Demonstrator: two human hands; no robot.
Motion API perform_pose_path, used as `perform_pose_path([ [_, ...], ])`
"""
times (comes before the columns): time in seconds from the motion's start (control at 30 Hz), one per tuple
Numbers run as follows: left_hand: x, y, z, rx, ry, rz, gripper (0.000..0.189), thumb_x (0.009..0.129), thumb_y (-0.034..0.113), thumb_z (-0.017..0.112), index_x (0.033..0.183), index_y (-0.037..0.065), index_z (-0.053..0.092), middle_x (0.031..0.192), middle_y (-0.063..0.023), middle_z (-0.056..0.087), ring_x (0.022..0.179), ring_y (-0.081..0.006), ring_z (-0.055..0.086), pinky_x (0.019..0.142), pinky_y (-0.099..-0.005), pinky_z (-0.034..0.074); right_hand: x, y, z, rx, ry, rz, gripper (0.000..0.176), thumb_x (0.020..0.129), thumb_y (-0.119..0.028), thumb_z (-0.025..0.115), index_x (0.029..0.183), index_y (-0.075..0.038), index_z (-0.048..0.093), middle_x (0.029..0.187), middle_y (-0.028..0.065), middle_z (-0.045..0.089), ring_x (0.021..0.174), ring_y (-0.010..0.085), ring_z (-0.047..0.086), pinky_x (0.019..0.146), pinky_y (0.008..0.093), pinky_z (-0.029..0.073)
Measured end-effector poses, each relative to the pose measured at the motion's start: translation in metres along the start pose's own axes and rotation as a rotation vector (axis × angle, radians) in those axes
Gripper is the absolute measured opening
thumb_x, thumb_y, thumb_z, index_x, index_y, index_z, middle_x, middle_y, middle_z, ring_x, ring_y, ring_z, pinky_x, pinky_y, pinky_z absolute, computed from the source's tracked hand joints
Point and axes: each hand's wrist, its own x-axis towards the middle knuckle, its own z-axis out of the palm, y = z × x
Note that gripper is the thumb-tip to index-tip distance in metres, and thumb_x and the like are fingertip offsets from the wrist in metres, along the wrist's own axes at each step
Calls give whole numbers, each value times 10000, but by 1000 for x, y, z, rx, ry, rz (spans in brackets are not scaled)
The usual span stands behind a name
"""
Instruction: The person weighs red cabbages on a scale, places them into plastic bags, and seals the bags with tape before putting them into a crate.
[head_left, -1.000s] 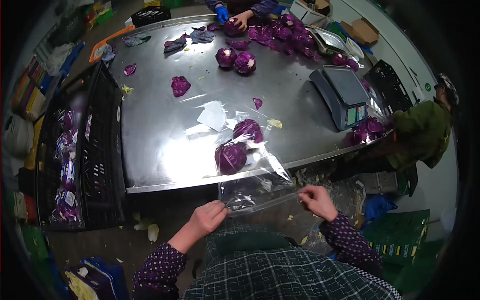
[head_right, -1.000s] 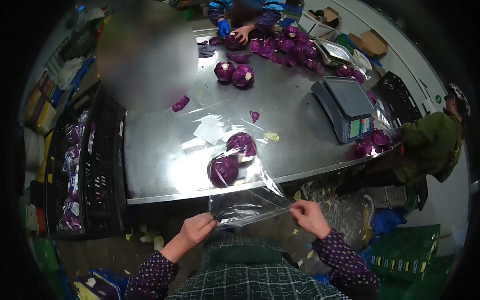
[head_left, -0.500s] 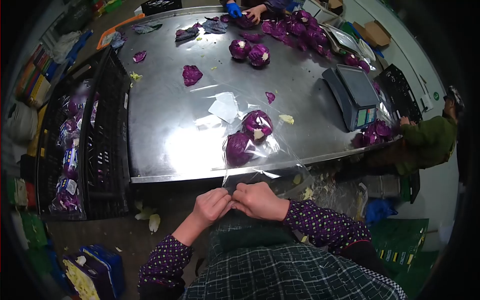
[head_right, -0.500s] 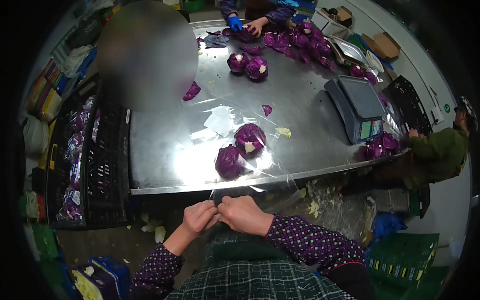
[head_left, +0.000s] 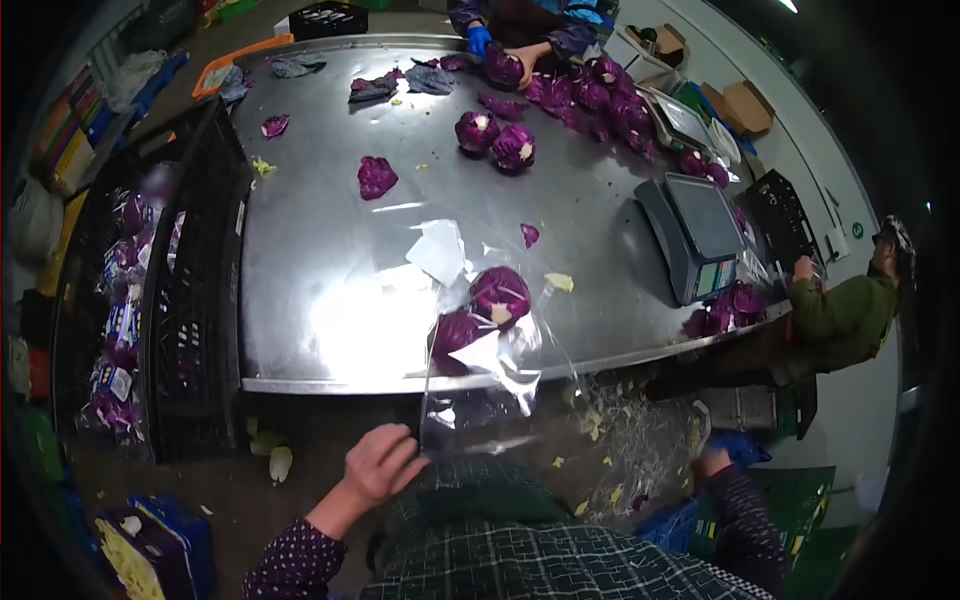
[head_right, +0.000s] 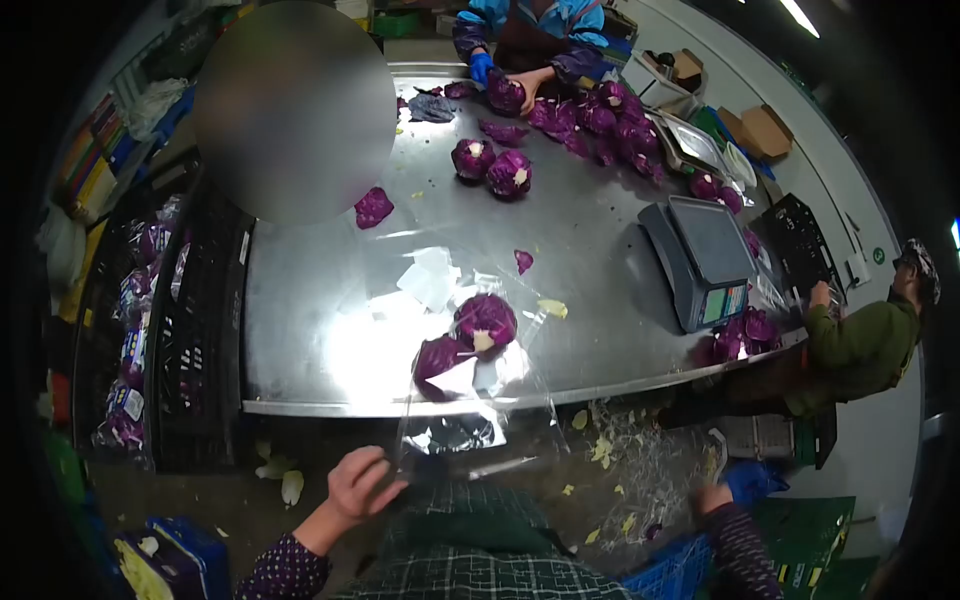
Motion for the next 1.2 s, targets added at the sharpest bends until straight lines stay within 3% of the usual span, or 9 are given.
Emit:
perform_pose_path([
  [0.1,-5,-15,13,54,-57,-44,685,640,275,848,1169,11,501,1198,-212,535,1003,-391,605,838,-431,531,31,-41,14,255,38,-52,462,681,-175,727,1103,-21,621,1001,225,637,922,419,598,817,439,495],
  [0.17,29,-28,30,44,-123,-8,703,645,309,842,1182,17,496,1222,-215,526,1015,-413,597,875,-455,512,75,-160,-85,333,501,-130,705,707,-175,745,1330,-83,427,1151,188,585,1062,359,558,891,431,463],
  [0.33,40,-32,54,-184,-147,77,250,927,226,545,912,-8,632,1028,-200,659,949,-311,653,880,-432,507,151,-222,-118,338,547,-860,251,819,-139,661,1036,-38,584,1033,139,630,997,290,599,830,364,482],
  [0.47,54,-25,82,-878,318,-1075,348,1026,241,361,898,-5,572,786,-130,647,646,-152,623,656,-299,507,173,-206,-68,1820,19,-123,230,947,-218,504,907,-4,577,822,97,649,765,175,629,776,292,474],
  [0.73,83,-45,93,-891,343,-1301,348,1027,297,359,795,58,460,592,-34,503,455,-92,478,459,-219,417,168,-272,-127,1263,758,-287,332,843,-85,671,1132,16,545,828,48,619,759,107,575,691,256,461],
  [0.87,83,-62,95,-912,202,-1444,364,1008,276,400,752,33,490,559,-40,508,430,-110,487,435,-231,422,210,-279,-116,1161,747,-82,303,852,-93,666,1106,16,543,562,-18,464,499,68,403,463,270,344],
  [0.97,87,-87,101,-741,-186,-1496,342,947,247,492,717,1,549,571,-84,558,437,-163,536,471,-279,459,245,-264,-80,1093,647,104,248,872,-105,642,1080,4,563,592,-20,480,558,55,412,524,237,371],
  [1.1,84,-112,102,-162,-477,-1209,232,827,198,605,726,-10,629,636,-150,625,525,-257,616,562,-378,496,246,-259,-69,1064,568,198,261,863,-151,654,1051,4,562,581,17,525,549,72,472,517,256,395],
  [1.2,92,-93,78,-108,98,-1104,291,791,214,643,991,8,596,923,-189,643,782,-315,640,698,-421,501,239,-256,-114,634,931,-32,324,807,-158,669,1090,-33,573,852,135,613,748,285,592,672,379,472],
])
